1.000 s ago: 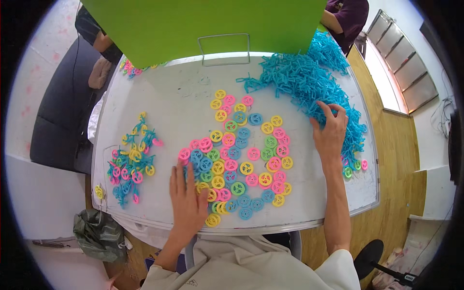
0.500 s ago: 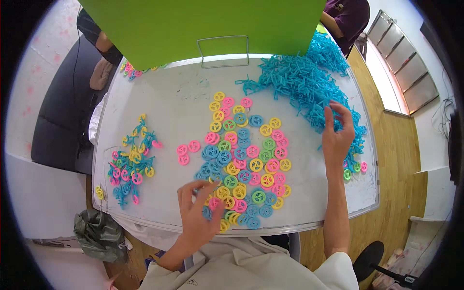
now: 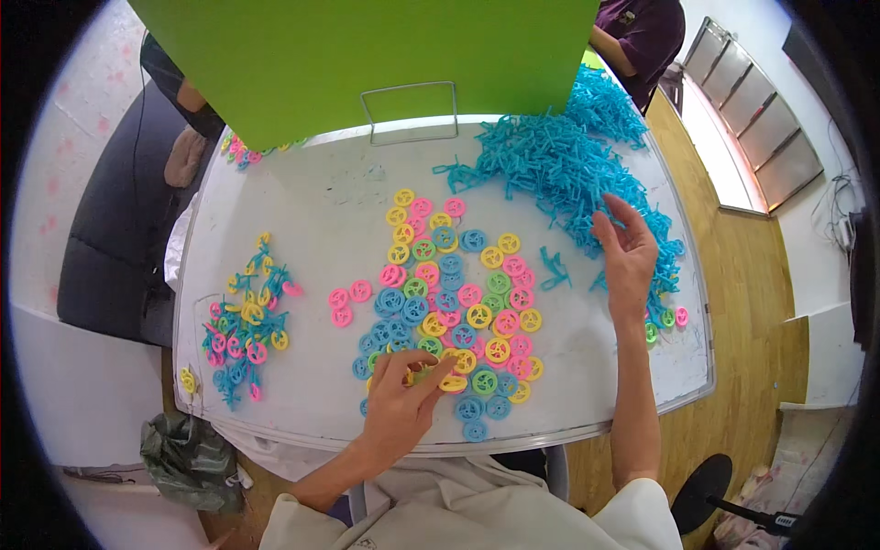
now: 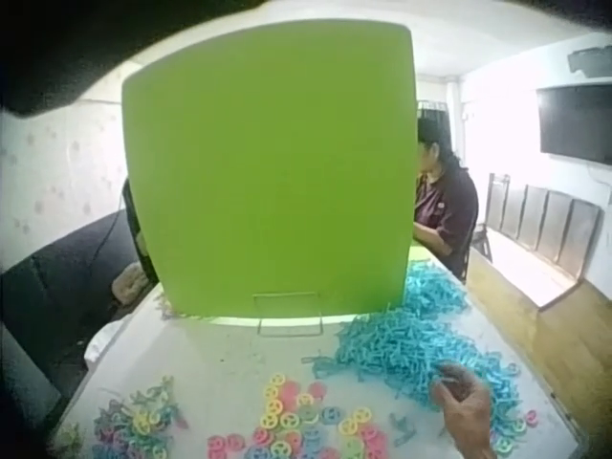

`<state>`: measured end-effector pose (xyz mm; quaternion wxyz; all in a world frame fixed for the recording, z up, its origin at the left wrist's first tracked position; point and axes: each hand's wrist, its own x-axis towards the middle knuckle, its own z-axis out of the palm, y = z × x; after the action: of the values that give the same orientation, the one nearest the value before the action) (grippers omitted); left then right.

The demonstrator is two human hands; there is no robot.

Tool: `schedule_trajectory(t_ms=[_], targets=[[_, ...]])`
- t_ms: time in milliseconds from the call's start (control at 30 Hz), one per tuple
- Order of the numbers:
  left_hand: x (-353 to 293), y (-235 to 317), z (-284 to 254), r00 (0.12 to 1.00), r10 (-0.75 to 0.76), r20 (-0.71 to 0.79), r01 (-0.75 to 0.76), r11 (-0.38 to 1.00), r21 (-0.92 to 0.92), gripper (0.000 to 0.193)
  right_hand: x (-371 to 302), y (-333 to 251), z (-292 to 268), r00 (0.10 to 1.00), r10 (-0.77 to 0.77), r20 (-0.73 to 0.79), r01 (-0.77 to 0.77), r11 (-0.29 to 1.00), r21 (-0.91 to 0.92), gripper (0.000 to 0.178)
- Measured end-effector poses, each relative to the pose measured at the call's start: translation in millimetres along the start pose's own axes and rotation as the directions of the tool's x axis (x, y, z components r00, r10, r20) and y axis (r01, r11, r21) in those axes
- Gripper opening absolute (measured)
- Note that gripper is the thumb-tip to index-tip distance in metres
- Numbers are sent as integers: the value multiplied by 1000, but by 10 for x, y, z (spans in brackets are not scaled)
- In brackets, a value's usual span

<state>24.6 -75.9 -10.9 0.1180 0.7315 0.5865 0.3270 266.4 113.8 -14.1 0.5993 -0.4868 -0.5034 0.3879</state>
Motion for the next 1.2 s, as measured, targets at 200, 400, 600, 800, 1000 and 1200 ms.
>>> schedule_trajectory(t_ms=[200,400,600,800,1000,1200], targets=[[405,-156,-70,995,-97,8,97,980,-174,32,-86,-69,78,966,168,196,-186,980,76,30],[824,-281,-54,989,-108,97,135,932,-337,20,-273,-49,234,815,311,488,-416,901,121,27],[857,-280,-41,859,-319,400,512,552,-658,20,-566,-134,481,737,231,636,-387,915,117,32],[831,-392,3,766,-421,486,606,221,-764,25,-682,-172,583,711,225,666,-356,932,66,24],[834,-344,-32,798,-428,424,560,266,-785,24,-714,-122,606,760,301,576,-380,925,19,13],[821,-265,7,829,-397,394,541,387,-747,24,-788,-99,655,772,309,555,-403,914,53,12]])
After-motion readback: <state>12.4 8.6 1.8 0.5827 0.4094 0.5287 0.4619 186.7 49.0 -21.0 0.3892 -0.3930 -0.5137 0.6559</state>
